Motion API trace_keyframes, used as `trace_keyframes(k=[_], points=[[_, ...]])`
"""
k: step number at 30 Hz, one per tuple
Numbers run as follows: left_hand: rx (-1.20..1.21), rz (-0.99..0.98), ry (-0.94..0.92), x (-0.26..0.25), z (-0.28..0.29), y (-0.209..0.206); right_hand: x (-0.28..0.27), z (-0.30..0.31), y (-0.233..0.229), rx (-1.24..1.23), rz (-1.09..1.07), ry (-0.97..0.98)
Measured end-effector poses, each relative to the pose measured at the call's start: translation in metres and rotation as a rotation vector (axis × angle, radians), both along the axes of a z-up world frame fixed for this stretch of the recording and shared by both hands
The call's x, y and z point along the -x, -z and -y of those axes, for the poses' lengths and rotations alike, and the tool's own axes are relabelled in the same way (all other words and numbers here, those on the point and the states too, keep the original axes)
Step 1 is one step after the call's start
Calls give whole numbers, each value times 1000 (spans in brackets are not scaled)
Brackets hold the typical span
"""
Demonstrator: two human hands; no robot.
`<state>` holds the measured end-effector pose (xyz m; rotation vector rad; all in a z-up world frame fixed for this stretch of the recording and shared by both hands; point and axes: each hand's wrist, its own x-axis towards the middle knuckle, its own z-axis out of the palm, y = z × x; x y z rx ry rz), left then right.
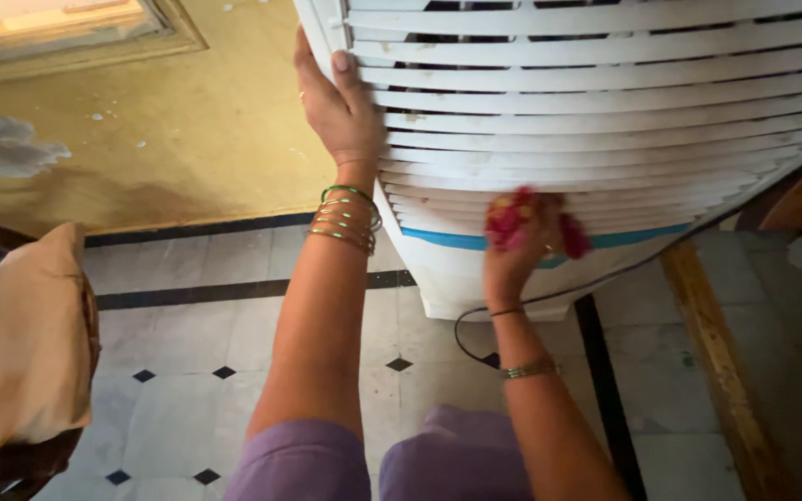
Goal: The person wipes the top and front grille of a white and blue air cooler using a pink cloth. They systematically clean the horizontal slats of the front panel while holding the unit steady with their other hand.
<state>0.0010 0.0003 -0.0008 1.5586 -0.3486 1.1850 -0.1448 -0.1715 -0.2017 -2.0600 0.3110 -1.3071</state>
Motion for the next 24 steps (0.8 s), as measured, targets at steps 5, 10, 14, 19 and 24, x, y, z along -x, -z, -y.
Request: trace_keyframes(k=[5, 10, 14, 19, 24], points=[[58, -152, 71, 2, 0, -2, 6, -34, -59, 356, -94, -85], [-39, -10, -21, 3, -2, -5, 40, 2, -121, -472, -68, -635], [38, -123, 51, 3, -1, -3, 57, 89, -109, -709, 238, -739], [-10, -15, 7, 2, -3, -3, 40, 215, -60, -1142, 508, -699], [12, -86, 8, 4, -1, -4, 30, 250, -42, -1183, 618, -670]])
